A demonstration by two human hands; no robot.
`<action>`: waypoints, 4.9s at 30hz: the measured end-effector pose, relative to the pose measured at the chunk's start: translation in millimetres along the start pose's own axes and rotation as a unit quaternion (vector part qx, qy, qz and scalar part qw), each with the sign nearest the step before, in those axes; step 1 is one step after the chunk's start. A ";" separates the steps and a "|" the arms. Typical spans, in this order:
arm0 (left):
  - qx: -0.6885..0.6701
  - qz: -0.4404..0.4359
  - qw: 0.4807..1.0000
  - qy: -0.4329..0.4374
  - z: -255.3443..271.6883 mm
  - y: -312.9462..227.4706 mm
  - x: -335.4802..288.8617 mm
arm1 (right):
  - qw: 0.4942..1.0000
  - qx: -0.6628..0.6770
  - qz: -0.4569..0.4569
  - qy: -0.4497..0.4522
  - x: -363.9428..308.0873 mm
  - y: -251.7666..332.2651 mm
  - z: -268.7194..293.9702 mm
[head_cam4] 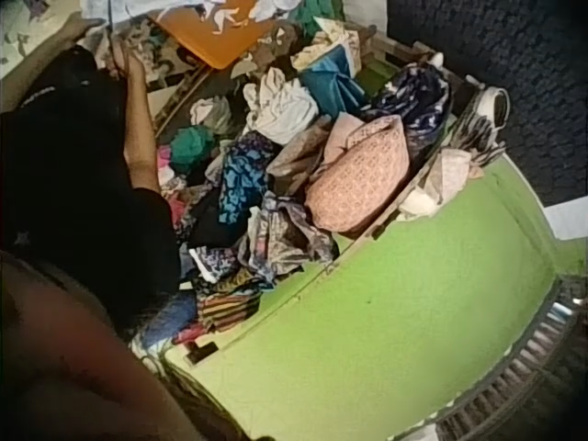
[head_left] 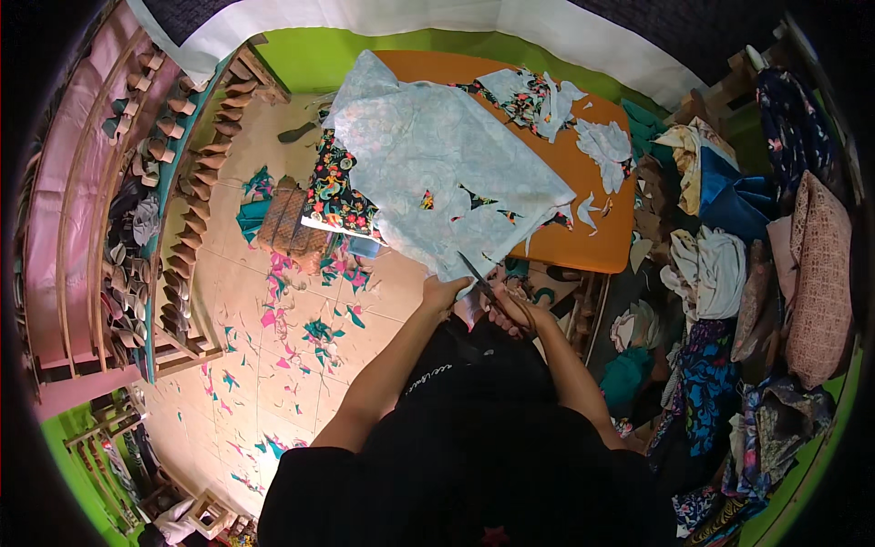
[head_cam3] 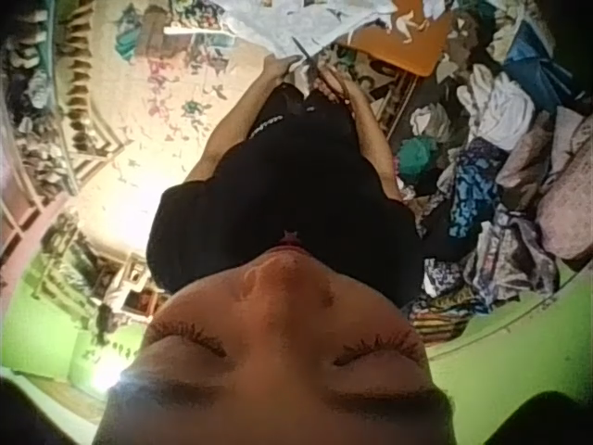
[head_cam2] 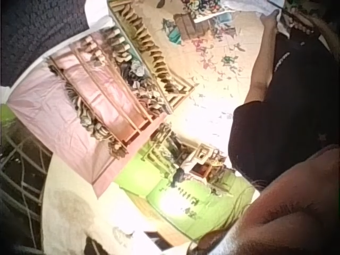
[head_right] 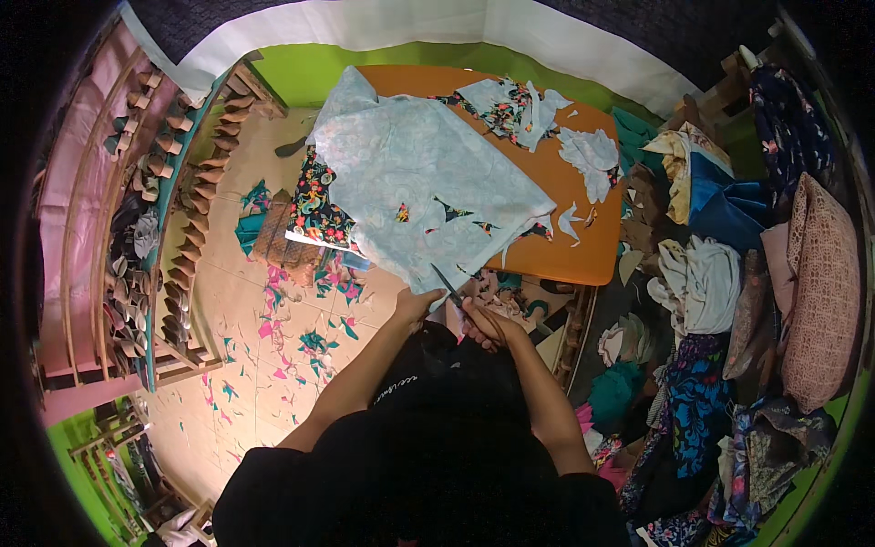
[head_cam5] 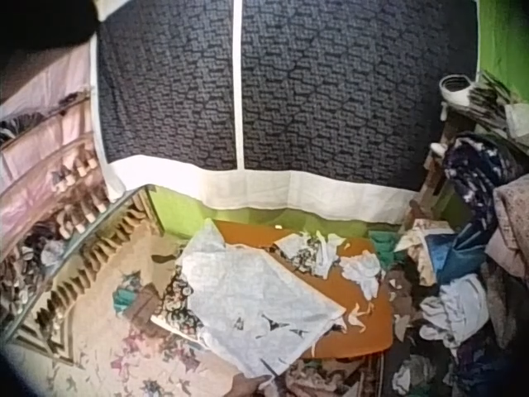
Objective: Cutting out textile patterns from floral and blue fabric using scissors.
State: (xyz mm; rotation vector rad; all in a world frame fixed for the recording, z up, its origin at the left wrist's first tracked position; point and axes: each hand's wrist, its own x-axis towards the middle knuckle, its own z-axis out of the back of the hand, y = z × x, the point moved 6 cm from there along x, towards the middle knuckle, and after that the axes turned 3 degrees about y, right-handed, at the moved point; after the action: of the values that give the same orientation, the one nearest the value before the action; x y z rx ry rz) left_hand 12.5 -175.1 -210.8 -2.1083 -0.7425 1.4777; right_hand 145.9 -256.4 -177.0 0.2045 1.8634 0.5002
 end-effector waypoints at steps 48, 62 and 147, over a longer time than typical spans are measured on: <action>0.030 0.030 0.999 0.028 7.4 -12.7 -15.0 | 0.994 0.065 -0.028 0.085 5.7 -4.5 -10.9; 0.024 0.000 0.998 0.056 7.3 -15.0 -14.7 | 1.000 0.015 0.001 0.008 7.5 -0.7 -22.9; 0.128 0.000 0.992 -0.019 27.0 -26.8 -24.2 | 0.997 -0.047 0.050 -0.031 5.6 11.8 -36.7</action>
State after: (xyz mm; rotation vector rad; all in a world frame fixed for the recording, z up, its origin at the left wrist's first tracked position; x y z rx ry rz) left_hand -24.2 -169.3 -185.3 -1.8915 -0.5332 1.5288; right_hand 108.4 -252.4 -166.8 0.2492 1.7712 0.6418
